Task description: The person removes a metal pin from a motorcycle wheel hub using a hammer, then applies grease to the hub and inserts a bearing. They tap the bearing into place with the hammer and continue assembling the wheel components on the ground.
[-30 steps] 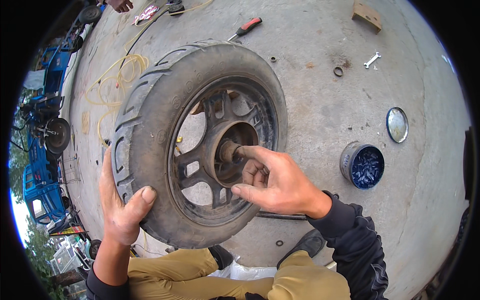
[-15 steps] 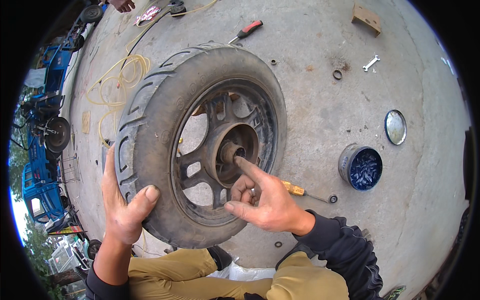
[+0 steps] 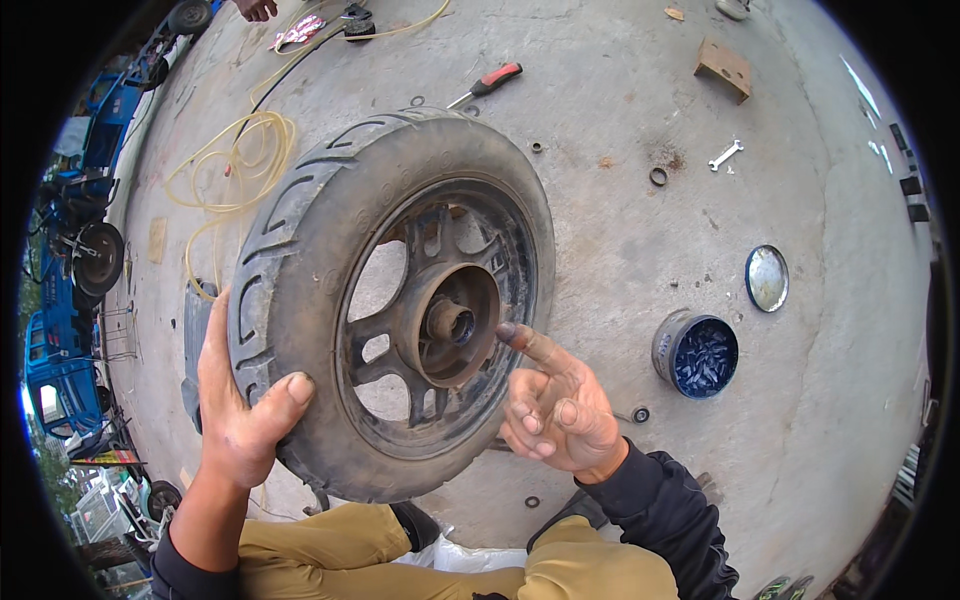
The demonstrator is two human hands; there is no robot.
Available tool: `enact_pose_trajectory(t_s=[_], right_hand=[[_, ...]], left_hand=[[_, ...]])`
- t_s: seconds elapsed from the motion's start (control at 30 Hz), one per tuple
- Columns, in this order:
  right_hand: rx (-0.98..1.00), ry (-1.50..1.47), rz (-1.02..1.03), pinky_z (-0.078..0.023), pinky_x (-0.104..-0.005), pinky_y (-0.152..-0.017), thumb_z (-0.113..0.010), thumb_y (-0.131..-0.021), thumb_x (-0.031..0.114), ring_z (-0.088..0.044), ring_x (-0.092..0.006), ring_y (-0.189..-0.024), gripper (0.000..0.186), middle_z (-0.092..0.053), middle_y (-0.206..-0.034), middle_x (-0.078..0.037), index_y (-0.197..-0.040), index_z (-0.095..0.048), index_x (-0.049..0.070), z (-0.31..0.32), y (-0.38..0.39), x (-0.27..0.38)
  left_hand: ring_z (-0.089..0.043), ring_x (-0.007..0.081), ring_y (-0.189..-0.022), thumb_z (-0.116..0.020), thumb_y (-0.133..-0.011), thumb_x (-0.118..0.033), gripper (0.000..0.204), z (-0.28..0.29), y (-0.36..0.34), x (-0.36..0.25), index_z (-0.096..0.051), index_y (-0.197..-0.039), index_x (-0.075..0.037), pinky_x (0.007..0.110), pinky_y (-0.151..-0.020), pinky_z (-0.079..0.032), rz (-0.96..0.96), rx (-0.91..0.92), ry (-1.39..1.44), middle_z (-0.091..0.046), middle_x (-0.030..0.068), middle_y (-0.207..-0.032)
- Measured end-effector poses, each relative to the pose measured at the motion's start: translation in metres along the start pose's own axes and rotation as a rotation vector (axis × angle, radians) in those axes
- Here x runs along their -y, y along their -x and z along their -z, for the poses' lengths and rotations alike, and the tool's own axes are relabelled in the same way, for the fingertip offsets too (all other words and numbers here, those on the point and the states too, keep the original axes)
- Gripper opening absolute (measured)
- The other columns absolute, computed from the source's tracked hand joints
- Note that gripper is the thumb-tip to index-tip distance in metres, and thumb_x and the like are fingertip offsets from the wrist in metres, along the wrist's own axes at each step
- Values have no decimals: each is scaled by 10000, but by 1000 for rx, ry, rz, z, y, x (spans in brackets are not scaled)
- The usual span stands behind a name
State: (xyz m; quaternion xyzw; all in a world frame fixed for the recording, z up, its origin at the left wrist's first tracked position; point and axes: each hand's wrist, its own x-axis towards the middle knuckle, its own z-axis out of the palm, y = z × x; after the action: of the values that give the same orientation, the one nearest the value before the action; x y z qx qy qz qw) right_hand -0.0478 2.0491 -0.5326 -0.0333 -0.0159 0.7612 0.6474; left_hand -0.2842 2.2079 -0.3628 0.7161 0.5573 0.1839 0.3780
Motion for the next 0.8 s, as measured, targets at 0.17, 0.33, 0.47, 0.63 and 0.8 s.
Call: enact_pose_trajectory(t_s=[0.17,0.33,0.47,0.63,0.8], right_hand=[[-113,421,15,-490,-270,-641,-811,-927,208,-563,-98,-691,985,-632,-939,-55,-1692,-203,82,10,1,-11],[-3,1097,82,-468,-235,-696,-824,-924,227,-538,-74,-724,1062,-630,-940,-48,-1717,-127,115,24,-9,-27],[-60,1260,-6,-441,-246,-628,-823,-922,237,-467,-82,-595,1009,-550,-753,-7,-1703,-201,97,31,-11,-27],[-165,1537,19,-490,-318,-602,-822,-903,240,-561,-186,-559,957,-565,-670,-69,-1683,-282,114,31,1,-12],[-25,2203,270,-508,-396,-538,-814,-882,307,-622,-233,-588,877,-554,-762,-86,-1645,-400,184,35,-8,17]], left_hand=[[-527,316,-1358,-821,-769,-429,1105,0,-1,-1,-313,-1580,122,429,-1189,-359,16,-2,3,-544,247,-1460],[-527,315,-1358,-810,-770,-410,1089,0,-2,-2,-314,-1583,118,428,-1191,-356,23,15,48,-544,243,-1464],[-529,315,-1359,-802,-771,-415,1088,0,-3,-1,-315,-1587,115,426,-1190,-360,50,-52,-33,-546,240,-1466],[-528,315,-1362,-804,-771,-421,1092,2,-6,1,-314,-1592,107,426,-1185,-370,44,-7,30,-537,238,-1480],[-526,312,-1367,-808,-766,-417,1095,2,-7,-1,-315,-1591,108,424,-1185,-372,104,31,69,-533,235,-1488]])
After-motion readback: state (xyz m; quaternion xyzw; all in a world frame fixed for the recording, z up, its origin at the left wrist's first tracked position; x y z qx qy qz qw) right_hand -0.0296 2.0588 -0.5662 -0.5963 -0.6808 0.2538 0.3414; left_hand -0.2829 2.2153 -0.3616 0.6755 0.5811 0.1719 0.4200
